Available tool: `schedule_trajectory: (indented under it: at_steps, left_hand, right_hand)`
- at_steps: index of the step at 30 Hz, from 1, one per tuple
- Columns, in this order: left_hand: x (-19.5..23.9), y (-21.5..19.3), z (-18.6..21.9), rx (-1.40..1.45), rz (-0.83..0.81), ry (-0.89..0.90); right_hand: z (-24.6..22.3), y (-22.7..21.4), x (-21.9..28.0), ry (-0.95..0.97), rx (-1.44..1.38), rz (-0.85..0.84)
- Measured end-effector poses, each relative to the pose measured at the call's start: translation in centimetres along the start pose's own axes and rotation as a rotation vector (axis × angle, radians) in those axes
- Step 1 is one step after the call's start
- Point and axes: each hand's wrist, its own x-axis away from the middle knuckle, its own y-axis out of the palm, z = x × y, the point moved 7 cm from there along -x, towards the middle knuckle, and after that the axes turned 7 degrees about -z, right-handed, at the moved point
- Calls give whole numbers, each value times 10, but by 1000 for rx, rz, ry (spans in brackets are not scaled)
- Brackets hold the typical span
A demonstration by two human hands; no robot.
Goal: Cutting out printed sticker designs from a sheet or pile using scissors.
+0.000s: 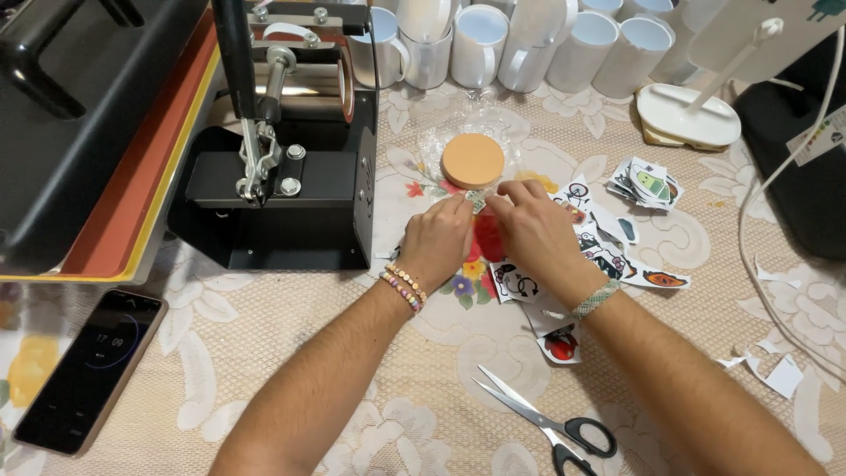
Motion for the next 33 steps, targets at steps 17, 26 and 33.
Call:
schedule_trajectory:
  at_steps: [17,26,33]
  left_hand:
    - [0,-22,7,8,221,117]
    - [2,-14,14,-105,203,167]
    - [4,-15,13,-94,226,175]
  right_hand:
    - [-4,27,-13,-7,-310,-285]
    - [-6,43,-30,-156,-246,-275]
    - [1,71,-49,-146,7,-200]
